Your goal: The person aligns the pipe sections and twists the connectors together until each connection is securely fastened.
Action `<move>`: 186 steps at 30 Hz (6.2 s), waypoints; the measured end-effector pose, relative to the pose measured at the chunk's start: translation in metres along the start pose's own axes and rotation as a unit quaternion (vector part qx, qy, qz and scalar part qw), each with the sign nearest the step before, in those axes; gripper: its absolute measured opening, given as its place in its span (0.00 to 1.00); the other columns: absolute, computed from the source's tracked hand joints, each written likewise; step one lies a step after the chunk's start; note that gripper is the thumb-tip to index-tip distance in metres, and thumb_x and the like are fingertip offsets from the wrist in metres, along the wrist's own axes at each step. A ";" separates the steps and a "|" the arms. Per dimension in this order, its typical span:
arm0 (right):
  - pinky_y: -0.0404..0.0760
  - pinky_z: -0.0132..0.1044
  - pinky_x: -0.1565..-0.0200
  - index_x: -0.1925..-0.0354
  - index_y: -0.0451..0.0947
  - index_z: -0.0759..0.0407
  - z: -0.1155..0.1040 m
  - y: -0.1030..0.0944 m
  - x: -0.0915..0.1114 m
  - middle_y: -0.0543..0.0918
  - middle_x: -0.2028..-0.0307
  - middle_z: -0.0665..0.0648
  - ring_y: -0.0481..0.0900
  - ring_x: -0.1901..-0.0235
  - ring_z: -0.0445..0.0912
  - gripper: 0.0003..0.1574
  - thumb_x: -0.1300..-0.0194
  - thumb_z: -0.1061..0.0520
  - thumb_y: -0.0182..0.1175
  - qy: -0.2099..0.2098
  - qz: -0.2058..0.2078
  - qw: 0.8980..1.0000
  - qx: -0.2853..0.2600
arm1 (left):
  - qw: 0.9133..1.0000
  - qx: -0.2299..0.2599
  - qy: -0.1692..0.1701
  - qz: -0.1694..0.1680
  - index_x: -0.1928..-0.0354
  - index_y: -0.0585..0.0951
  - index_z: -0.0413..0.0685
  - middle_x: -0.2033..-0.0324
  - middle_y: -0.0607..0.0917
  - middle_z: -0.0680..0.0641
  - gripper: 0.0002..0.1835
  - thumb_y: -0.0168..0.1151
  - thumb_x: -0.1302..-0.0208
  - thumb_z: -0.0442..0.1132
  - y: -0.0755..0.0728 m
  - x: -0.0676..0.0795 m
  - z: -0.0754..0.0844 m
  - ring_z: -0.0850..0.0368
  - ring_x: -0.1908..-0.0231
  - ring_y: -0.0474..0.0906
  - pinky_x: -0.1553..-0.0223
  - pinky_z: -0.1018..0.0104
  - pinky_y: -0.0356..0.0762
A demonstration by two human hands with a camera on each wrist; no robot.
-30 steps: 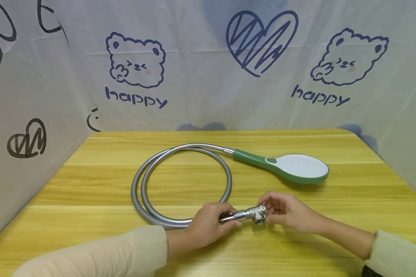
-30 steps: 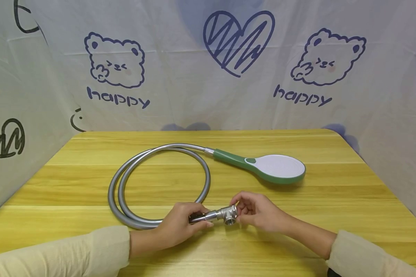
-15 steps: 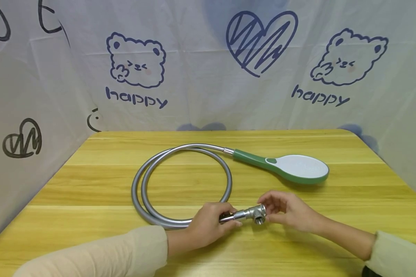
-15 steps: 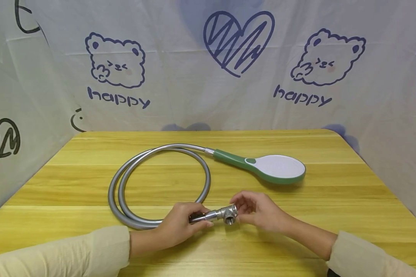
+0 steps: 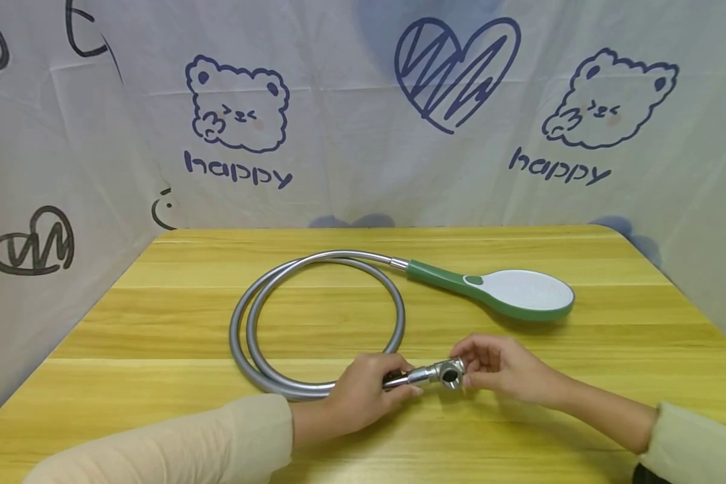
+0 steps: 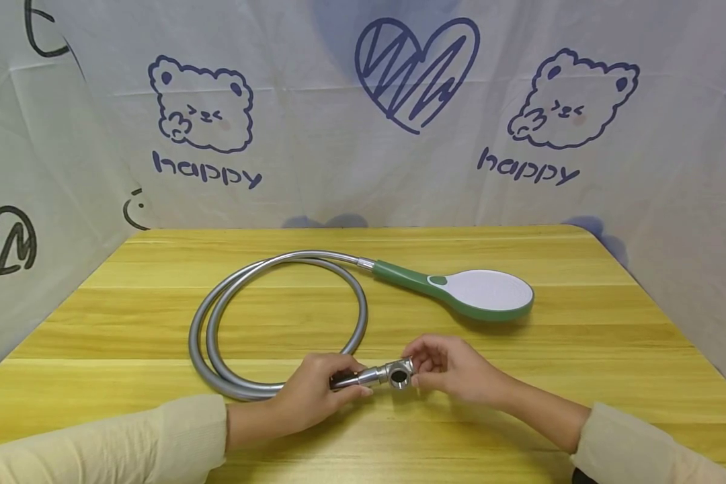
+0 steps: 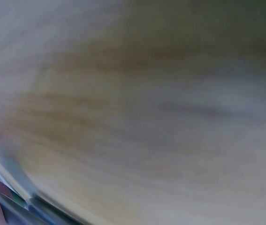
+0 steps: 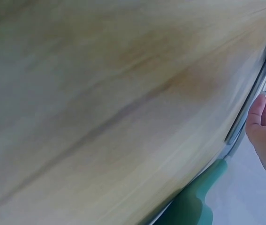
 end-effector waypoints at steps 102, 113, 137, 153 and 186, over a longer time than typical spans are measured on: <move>0.81 0.34 0.67 0.53 0.63 0.75 -0.003 0.006 -0.002 0.78 0.64 0.67 0.78 0.71 0.37 0.18 0.38 0.66 0.57 -0.008 -0.012 0.995 -0.097 | 1.000 -0.001 0.005 -0.004 0.69 0.82 0.44 0.73 0.84 0.50 0.08 0.67 0.45 0.42 -0.001 -0.001 0.002 0.72 0.76 0.69 0.75 0.80 0.69; 0.81 0.37 0.71 0.53 0.63 0.76 0.002 0.006 -0.002 0.78 0.71 0.74 0.79 0.76 0.39 0.17 0.33 0.63 0.52 0.019 -0.003 0.996 -0.091 | 1.000 0.000 0.004 0.001 0.68 0.82 0.44 0.75 0.84 0.50 0.08 0.67 0.45 0.41 -0.002 -0.002 0.002 0.73 0.78 0.67 0.78 0.80 0.68; 0.80 0.33 0.71 0.55 0.70 0.77 0.001 0.000 0.000 0.79 0.69 0.67 0.78 0.73 0.37 0.19 0.39 0.62 0.60 0.017 0.021 0.999 -0.024 | 1.000 0.001 0.007 -0.002 0.68 0.82 0.44 0.74 0.84 0.50 0.09 0.66 0.44 0.42 -0.001 -0.001 0.002 0.73 0.78 0.67 0.77 0.80 0.68; 0.78 0.33 0.74 0.53 0.70 0.75 0.002 0.000 -0.001 0.78 0.70 0.63 0.76 0.76 0.39 0.17 0.35 0.61 0.55 0.031 0.033 0.999 -0.014 | 1.000 -0.001 0.005 0.001 0.68 0.83 0.44 0.75 0.83 0.50 0.08 0.67 0.45 0.42 0.000 -0.001 -0.001 0.73 0.79 0.66 0.78 0.80 0.68; 0.76 0.33 0.76 0.59 0.73 0.72 0.003 0.003 -0.002 0.77 0.73 0.62 0.73 0.77 0.37 0.13 0.34 0.60 0.55 0.029 0.002 1.000 0.003 | 1.000 -0.009 0.005 0.003 0.68 0.83 0.45 0.74 0.84 0.50 0.08 0.67 0.45 0.42 -0.001 -0.002 0.001 0.73 0.77 0.68 0.76 0.80 0.69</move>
Point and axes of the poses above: each hand's wrist, its own x-axis away from the middle knuckle, its own y-axis out of the palm, z = x × y, the point moved 10 cm from there along -x, towards the middle knuckle
